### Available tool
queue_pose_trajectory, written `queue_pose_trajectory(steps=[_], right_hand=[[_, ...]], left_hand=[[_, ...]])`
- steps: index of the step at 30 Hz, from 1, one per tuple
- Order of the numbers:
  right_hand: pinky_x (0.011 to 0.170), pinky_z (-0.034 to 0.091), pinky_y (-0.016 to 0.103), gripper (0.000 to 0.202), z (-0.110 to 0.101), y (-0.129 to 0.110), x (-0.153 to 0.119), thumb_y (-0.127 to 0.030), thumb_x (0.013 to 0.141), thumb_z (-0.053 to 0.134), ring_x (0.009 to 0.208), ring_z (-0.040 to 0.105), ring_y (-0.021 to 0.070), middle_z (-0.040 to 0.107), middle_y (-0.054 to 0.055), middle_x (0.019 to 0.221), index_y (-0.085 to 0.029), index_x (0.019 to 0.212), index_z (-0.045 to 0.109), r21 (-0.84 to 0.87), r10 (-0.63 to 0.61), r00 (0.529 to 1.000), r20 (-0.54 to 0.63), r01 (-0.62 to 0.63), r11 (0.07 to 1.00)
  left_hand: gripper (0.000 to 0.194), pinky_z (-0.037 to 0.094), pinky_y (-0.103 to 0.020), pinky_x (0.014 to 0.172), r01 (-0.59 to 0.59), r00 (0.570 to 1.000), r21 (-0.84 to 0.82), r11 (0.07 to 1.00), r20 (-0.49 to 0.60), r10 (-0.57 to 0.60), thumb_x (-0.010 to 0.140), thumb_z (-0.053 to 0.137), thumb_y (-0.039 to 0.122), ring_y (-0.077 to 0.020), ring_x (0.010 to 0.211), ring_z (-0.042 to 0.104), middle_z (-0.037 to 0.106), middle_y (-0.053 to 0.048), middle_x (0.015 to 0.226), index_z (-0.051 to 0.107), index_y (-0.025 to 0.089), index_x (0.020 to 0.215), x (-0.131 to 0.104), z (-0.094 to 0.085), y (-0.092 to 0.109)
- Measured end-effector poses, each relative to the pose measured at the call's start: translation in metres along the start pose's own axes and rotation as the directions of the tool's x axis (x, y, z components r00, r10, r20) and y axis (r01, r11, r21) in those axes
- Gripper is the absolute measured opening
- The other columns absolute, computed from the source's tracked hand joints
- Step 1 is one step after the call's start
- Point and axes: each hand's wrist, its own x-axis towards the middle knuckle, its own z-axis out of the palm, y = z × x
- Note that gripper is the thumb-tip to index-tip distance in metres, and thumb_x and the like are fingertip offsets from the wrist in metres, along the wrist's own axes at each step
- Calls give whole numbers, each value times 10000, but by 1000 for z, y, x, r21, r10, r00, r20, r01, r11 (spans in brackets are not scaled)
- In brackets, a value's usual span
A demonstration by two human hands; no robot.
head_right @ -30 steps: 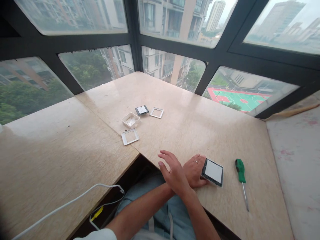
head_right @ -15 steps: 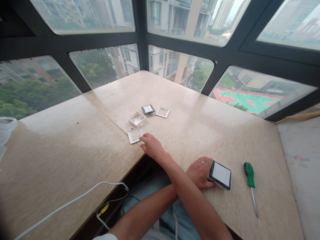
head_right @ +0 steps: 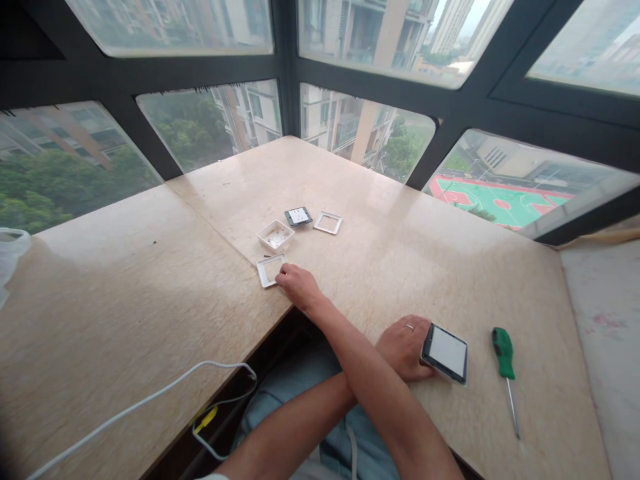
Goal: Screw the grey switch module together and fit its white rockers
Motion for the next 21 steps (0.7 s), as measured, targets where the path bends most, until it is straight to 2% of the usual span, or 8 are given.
queue_pose_trajectory(steps=[5, 7, 9, 11, 12, 15, 18, 21], right_hand=[[805, 446, 270, 214, -7, -4, -6, -208, 1022, 479, 988, 599, 169, 639, 72, 1131, -206, 1004, 693, 66, 30, 994, -106, -24, 998], [827, 460, 266, 197, -13, -5, -11, -216, 1016, 483, 987, 605, 165, 638, 74, 1107, -199, 999, 679, 174, 60, 979, -197, -26, 984], [854, 470, 275, 158, -21, -5, -18, -220, 988, 515, 973, 606, 172, 638, 78, 1040, -187, 955, 665, 348, 97, 940, -327, 24, 937], [834, 479, 292, 140, -29, -5, -28, -245, 959, 538, 913, 601, 177, 633, 72, 953, -181, 901, 648, 519, 179, 888, -424, 77, 851], [795, 482, 296, 145, -33, -4, -35, -272, 951, 542, 858, 594, 174, 628, 63, 908, -181, 892, 638, 590, 236, 868, -438, 79, 803], [662, 463, 287, 194, -43, 0, -58, -369, 923, 573, 695, 549, 147, 603, 29, 799, -180, 900, 611, 788, 431, 817, -383, 46, 613], [594, 428, 266, 262, -51, 4, -83, -441, 892, 623, 625, 511, 126, 573, 4, 730, -182, 913, 589, 905, 572, 753, -324, 71, 420], [561, 391, 243, 291, -59, 7, -107, -466, 889, 646, 614, 488, 111, 572, -1, 721, -183, 907, 582, 942, 674, 668, -317, 138, 307]], left_hand=[[724, 425, -502, 1087, -8, 1000, -5, 1000, 11, 8, 748, 775, 380, -354, 1281, 513, 553, -201, 1319, 450, 124, 1343, 1, -1, 0], [721, 422, -500, 1094, -8, 1000, -5, 1000, 10, 8, 751, 773, 379, -354, 1284, 513, 553, -203, 1322, 451, 122, 1343, 1, -1, 0], [740, 419, -493, 1106, -5, 1000, -3, 1000, 4, 5, 743, 783, 386, -352, 1293, 508, 549, -206, 1333, 446, 118, 1344, 1, -1, 0], [769, 414, -483, 1119, -5, 1000, 3, 1000, -6, 5, 727, 796, 391, -349, 1303, 501, 545, -207, 1348, 435, 114, 1347, 0, -1, 0], [779, 413, -477, 1124, -10, 1000, 6, 1000, -9, 10, 720, 798, 390, -346, 1305, 500, 545, -205, 1351, 430, 112, 1349, 0, -1, 0], [793, 412, -451, 1138, -37, 999, 25, 999, -19, 37, 702, 798, 373, -333, 1292, 510, 560, -200, 1337, 428, 92, 1344, 0, -2, -1], [791, 423, -429, 1134, -40, 998, 49, 998, -43, 43, 675, 813, 369, -331, 1256, 536, 584, -199, 1303, 458, 63, 1312, 1, -2, -2], [785, 426, -435, 1129, -26, 998, 58, 998, -56, 29, 656, 824, 361, -341, 1215, 563, 600, -201, 1276, 487, 37, 1286, 4, -2, -1]])
